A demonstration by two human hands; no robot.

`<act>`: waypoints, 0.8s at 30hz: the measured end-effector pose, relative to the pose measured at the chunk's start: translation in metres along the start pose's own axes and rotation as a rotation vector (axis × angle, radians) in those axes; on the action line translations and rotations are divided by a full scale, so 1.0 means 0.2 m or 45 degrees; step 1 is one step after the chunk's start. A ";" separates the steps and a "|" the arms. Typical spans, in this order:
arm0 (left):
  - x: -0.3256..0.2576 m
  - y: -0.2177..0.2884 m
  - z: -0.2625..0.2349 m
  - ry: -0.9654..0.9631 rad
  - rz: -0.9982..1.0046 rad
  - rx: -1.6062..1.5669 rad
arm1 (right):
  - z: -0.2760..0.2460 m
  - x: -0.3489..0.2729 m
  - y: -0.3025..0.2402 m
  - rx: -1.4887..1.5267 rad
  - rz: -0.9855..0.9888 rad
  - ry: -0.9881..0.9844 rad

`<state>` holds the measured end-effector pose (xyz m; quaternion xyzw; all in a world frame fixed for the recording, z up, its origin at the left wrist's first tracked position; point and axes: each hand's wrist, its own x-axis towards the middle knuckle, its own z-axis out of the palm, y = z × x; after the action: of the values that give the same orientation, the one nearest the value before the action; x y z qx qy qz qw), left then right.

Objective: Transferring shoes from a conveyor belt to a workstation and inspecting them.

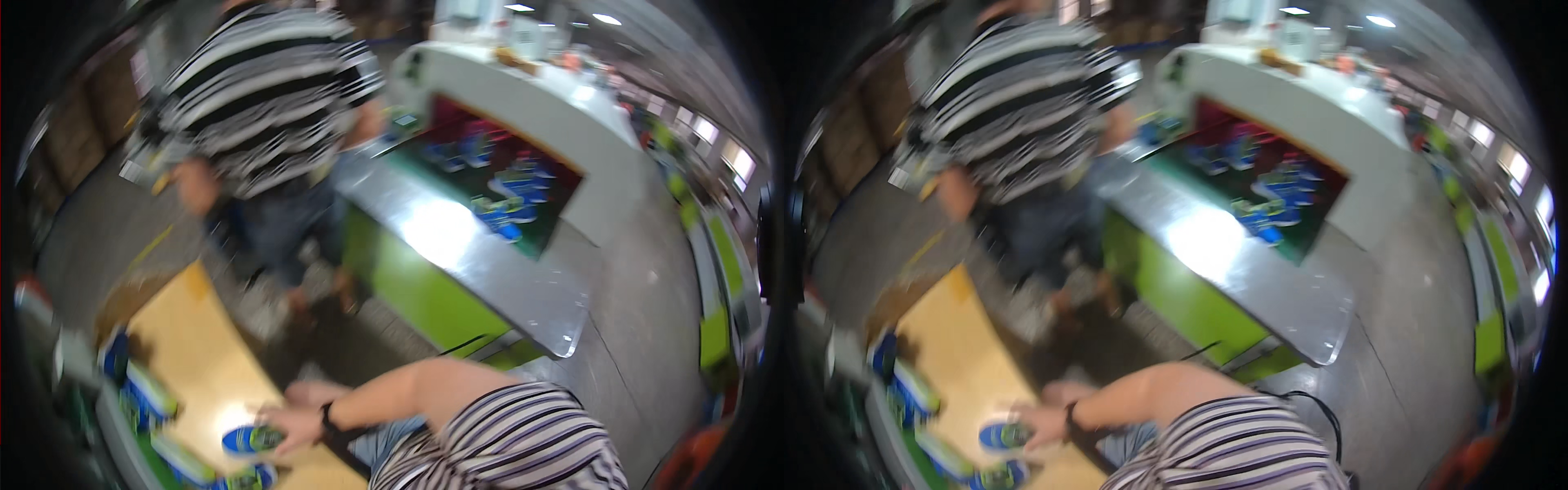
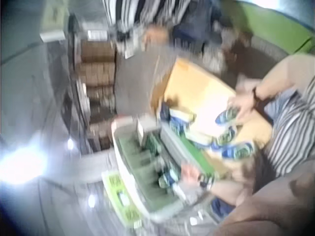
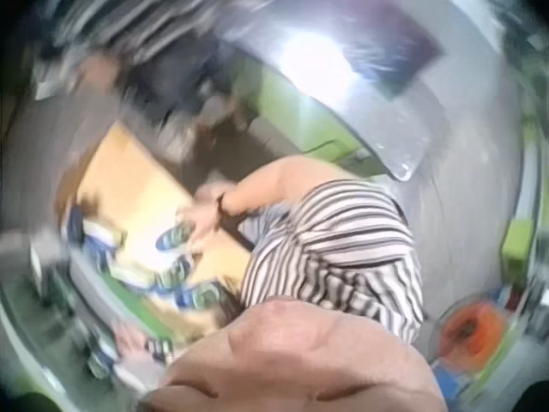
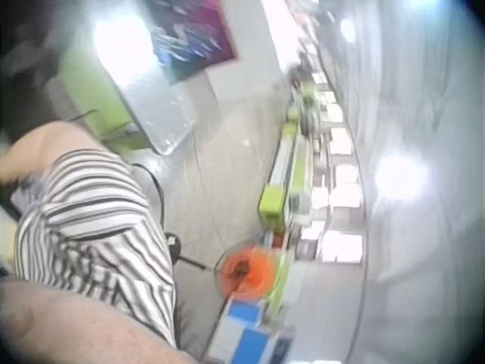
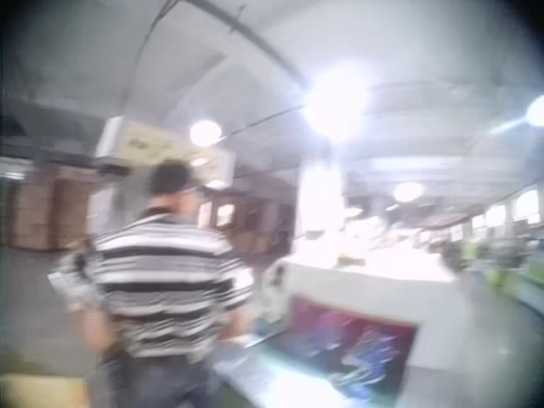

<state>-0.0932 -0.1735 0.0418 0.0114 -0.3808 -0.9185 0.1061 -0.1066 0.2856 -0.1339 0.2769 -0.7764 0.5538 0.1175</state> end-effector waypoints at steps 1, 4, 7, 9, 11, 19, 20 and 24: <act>-0.11 -0.05 0.08 -0.072 -0.086 0.178 | -0.12 -0.03 -0.10 -0.125 0.157 -0.089; -0.39 -0.31 0.27 0.051 -0.152 0.793 | -0.48 0.04 -0.34 -0.618 0.218 -0.473; -0.56 -0.45 0.36 0.075 -0.457 0.490 | -0.35 -0.16 -0.18 -0.692 0.245 -0.242; -0.77 -0.44 0.34 0.143 -0.531 0.457 | -0.26 -0.23 -0.14 -0.507 0.294 -0.231; -0.91 -0.40 0.29 0.248 -0.549 0.453 | -0.20 -0.26 -0.11 -0.399 0.320 -0.212; -1.00 -0.41 0.33 0.412 -0.580 0.498 | -0.30 -0.21 -0.02 -0.254 0.303 -0.200; -1.01 -0.42 0.32 0.424 -0.578 0.507 | -0.30 -0.20 -0.04 -0.224 0.251 -0.195; -0.96 -0.54 0.42 0.597 -0.522 0.747 | -0.23 -0.01 -0.21 -0.116 0.141 -0.339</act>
<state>0.0649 -0.0022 0.0150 0.3250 -0.5813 -0.7460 -0.0026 -0.0863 0.3189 -0.0846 0.2991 -0.8236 0.4819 -0.0049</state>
